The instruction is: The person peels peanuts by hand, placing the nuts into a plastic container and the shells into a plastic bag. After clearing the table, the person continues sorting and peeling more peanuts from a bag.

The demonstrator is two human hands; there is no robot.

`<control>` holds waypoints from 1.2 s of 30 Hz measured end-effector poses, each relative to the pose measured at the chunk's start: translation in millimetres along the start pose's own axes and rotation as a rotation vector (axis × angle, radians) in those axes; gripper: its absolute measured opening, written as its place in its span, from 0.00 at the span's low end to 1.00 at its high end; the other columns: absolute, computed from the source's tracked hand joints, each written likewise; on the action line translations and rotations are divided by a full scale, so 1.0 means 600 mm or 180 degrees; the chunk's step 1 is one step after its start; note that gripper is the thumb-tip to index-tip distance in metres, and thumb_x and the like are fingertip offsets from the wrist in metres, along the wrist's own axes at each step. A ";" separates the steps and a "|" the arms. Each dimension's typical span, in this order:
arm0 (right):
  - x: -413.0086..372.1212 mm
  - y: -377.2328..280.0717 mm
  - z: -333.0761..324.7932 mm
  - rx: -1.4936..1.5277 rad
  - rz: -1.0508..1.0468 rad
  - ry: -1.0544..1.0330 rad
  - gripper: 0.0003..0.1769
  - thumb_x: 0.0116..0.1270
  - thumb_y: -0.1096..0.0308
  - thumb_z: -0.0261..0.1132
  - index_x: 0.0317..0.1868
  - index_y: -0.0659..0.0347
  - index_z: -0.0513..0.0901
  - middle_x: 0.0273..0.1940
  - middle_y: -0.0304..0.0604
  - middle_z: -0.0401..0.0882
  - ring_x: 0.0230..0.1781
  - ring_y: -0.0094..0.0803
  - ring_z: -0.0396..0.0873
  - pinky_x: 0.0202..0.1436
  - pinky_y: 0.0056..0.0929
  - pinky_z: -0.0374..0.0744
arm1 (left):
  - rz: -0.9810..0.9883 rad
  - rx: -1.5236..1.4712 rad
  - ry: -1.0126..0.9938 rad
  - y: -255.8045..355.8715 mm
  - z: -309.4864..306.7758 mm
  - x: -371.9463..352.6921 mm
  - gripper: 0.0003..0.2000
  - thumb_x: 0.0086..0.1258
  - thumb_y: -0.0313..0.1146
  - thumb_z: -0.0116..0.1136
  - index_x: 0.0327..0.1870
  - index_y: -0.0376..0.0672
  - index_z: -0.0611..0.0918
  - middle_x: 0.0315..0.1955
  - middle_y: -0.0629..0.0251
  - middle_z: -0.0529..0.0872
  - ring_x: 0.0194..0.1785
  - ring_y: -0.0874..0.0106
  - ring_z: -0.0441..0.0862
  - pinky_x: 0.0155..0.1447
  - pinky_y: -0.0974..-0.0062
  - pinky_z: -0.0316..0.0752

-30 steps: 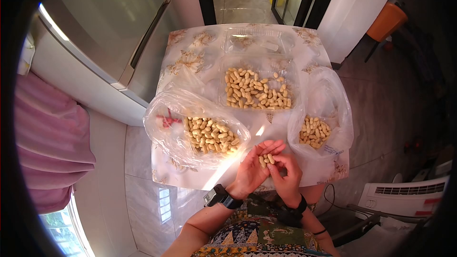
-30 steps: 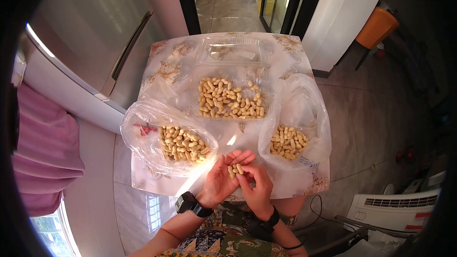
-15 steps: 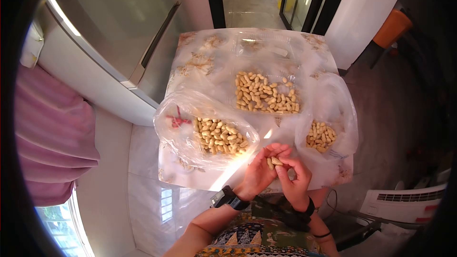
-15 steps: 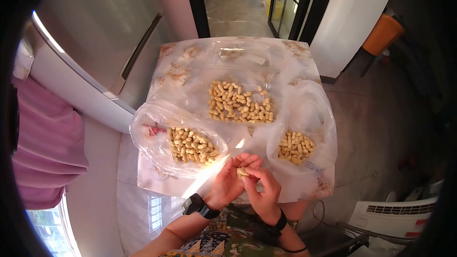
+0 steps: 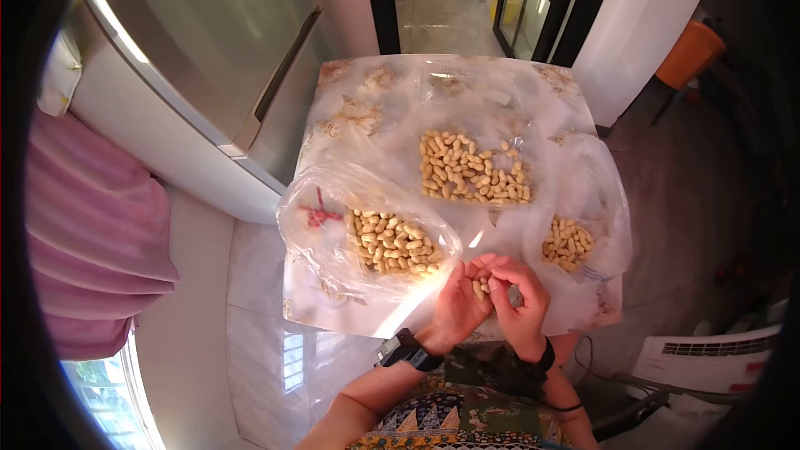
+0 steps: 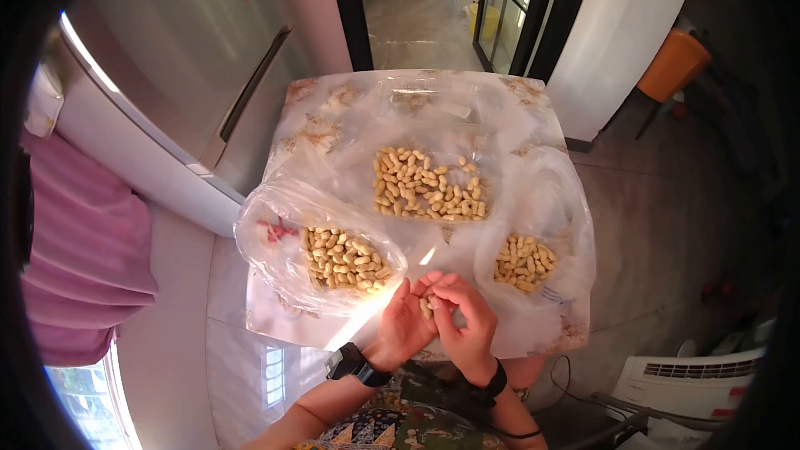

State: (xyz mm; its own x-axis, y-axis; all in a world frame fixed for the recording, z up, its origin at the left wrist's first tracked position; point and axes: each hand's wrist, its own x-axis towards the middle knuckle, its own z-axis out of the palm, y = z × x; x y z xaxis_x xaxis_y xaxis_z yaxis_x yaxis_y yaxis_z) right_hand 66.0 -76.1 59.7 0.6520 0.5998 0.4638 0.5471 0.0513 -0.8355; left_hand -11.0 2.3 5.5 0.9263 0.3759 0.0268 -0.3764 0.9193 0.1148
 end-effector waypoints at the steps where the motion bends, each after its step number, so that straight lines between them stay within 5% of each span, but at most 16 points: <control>1: -0.006 0.003 -0.011 -0.0097 0.0033 -0.0041 0.10 0.60 0.80 0.68 0.43 0.64 0.82 0.36 0.45 0.82 0.33 0.33 0.82 0.38 0.26 0.80 | 0.0004 -0.0008 0.0120 -0.001 -0.002 0.001 0.26 0.79 0.52 0.39 0.64 0.39 0.71 0.68 0.50 0.69 0.74 0.57 0.61 0.76 0.56 0.57; 13: -0.026 0.030 -0.024 -0.0247 0.0158 -0.0714 0.13 0.58 0.78 0.70 0.45 0.61 0.83 0.40 0.42 0.79 0.35 0.30 0.81 0.36 0.23 0.80 | 0.0010 0.0029 0.0184 0.000 0.003 0.001 0.27 0.79 0.53 0.38 0.64 0.40 0.72 0.69 0.51 0.68 0.75 0.56 0.59 0.76 0.53 0.54; 22: -0.045 0.049 -0.025 0.0328 0.0712 -0.0259 0.09 0.59 0.79 0.68 0.41 0.62 0.82 0.36 0.43 0.82 0.32 0.29 0.81 0.36 0.23 0.79 | -0.0045 -0.0074 0.0134 -0.001 0.006 0.002 0.26 0.79 0.52 0.39 0.64 0.39 0.72 0.69 0.51 0.68 0.74 0.57 0.60 0.76 0.54 0.54; 33: -0.030 0.034 -0.029 0.0052 0.0405 -0.0334 0.10 0.59 0.79 0.68 0.42 0.64 0.82 0.38 0.43 0.83 0.34 0.30 0.82 0.37 0.25 0.79 | -0.0008 -0.0186 0.0112 -0.001 0.006 0.002 0.25 0.79 0.50 0.39 0.63 0.38 0.72 0.68 0.50 0.69 0.74 0.57 0.60 0.78 0.58 0.52; 36: -0.033 0.037 -0.029 0.0128 0.0463 -0.0318 0.10 0.60 0.80 0.68 0.42 0.64 0.82 0.38 0.44 0.83 0.34 0.29 0.82 0.37 0.24 0.79 | 0.0008 0.0000 0.0134 -0.001 0.001 0.002 0.25 0.79 0.51 0.38 0.64 0.40 0.72 0.69 0.51 0.67 0.75 0.56 0.58 0.76 0.50 0.54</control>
State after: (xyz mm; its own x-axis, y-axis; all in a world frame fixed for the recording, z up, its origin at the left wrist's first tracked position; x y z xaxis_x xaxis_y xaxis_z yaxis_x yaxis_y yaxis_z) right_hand 74.3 -100.4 37.3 0.6662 0.6794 0.3074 0.4282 -0.0111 -0.9036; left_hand -9.4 1.9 6.2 0.9237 0.3827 -0.0147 -0.3787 0.9184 0.1148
